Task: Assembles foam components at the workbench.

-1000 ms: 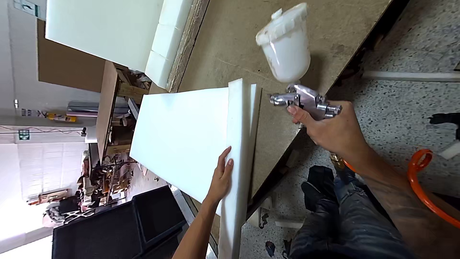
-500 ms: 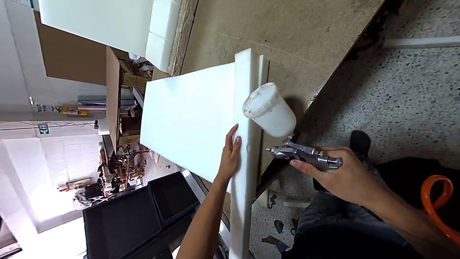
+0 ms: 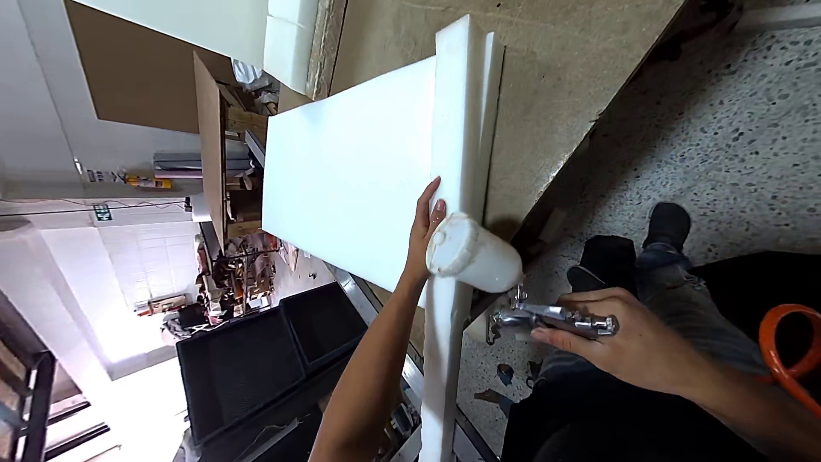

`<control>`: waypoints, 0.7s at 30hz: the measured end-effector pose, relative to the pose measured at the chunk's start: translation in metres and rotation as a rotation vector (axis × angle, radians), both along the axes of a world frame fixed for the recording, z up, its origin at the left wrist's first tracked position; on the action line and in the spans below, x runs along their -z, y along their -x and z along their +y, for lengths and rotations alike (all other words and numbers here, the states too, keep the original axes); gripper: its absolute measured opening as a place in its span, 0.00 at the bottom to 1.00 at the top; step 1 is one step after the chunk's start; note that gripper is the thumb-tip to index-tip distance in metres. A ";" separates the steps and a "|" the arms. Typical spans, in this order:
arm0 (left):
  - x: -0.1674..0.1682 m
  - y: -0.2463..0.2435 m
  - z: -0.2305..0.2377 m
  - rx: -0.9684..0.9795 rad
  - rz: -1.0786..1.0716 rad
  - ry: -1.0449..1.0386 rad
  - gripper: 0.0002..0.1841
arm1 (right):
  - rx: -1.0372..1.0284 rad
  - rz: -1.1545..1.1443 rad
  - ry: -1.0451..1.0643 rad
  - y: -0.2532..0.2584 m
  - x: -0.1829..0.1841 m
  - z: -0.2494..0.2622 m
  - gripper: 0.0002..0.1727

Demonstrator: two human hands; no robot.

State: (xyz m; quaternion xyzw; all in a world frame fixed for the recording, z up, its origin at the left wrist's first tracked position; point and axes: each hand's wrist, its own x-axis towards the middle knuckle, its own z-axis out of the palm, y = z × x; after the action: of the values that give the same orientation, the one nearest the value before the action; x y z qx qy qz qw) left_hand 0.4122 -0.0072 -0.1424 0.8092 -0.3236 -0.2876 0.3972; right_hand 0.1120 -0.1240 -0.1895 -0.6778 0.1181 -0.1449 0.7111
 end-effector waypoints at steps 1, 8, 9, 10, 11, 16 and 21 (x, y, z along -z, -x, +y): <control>0.000 -0.001 0.002 0.008 0.007 0.005 0.27 | 0.014 0.007 0.004 0.001 0.000 0.001 0.18; 0.002 0.000 -0.004 -0.003 -0.008 0.005 0.27 | -0.059 0.030 0.033 0.020 0.015 0.017 0.20; 0.001 0.001 -0.004 -0.005 -0.001 0.003 0.27 | -0.035 0.025 0.031 0.022 0.019 0.019 0.19; 0.001 0.001 -0.003 -0.008 0.008 0.005 0.27 | -0.016 0.023 0.034 0.024 0.024 0.021 0.18; 0.001 0.001 -0.003 -0.010 0.021 0.010 0.27 | -0.009 0.032 0.049 0.026 0.028 0.022 0.18; 0.002 0.002 -0.005 -0.020 0.041 0.015 0.27 | 0.004 0.048 0.060 0.033 0.032 0.026 0.19; 0.000 0.001 -0.005 -0.021 0.051 0.015 0.28 | 0.062 0.034 0.083 0.028 0.031 0.014 0.19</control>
State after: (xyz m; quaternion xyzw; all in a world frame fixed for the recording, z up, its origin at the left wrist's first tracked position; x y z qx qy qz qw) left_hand 0.4112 -0.0123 -0.1423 0.8019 -0.3071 -0.3015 0.4145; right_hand 0.0841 -0.1104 -0.2201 -0.7051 0.1451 -0.1601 0.6754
